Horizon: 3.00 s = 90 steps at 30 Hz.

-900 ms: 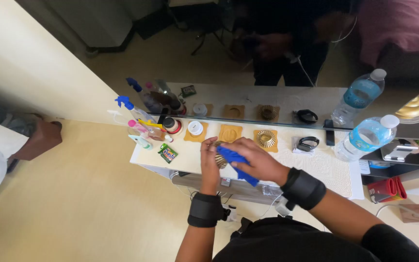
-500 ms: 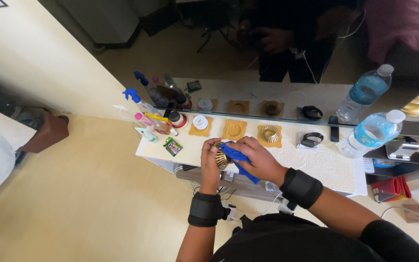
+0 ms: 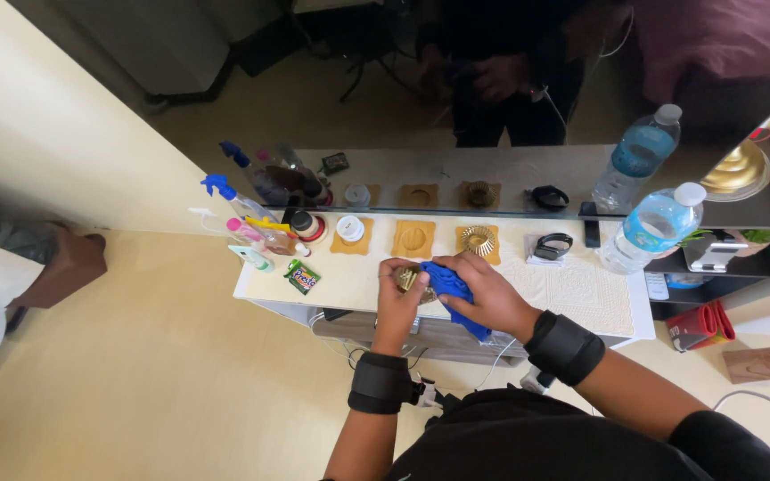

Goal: The person cleans a white table surface using a blue cloth. They pick up and wipe various items including a small white container, a red container, a spray bottle, and a small box, then wipe the table surface itself.

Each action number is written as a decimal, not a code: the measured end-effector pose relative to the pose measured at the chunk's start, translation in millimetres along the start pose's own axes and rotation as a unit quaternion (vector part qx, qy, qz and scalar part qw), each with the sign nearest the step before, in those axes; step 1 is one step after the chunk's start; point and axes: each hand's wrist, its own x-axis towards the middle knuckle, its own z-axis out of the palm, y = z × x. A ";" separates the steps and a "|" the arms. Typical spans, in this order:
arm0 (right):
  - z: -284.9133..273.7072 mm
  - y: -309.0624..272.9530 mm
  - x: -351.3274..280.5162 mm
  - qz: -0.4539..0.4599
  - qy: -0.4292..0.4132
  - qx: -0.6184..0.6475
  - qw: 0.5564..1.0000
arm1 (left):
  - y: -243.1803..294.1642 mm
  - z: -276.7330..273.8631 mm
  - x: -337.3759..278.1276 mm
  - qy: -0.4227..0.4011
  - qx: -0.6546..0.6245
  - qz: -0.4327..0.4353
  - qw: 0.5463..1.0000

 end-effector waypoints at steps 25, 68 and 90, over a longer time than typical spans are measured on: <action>8.9 11.4 -16.8 -0.054 -0.017 -0.234 0.971 | -6.5 -8.2 -2.2 -0.132 0.064 -0.212 0.966; 13.8 119.2 -51.7 0.204 -0.223 -0.164 0.939 | -104.4 -45.8 28.5 -0.097 0.172 -0.151 0.969; 34.9 178.3 -66.4 0.312 -0.195 -0.080 0.926 | -170.5 -43.6 156.9 0.021 0.315 -0.114 0.942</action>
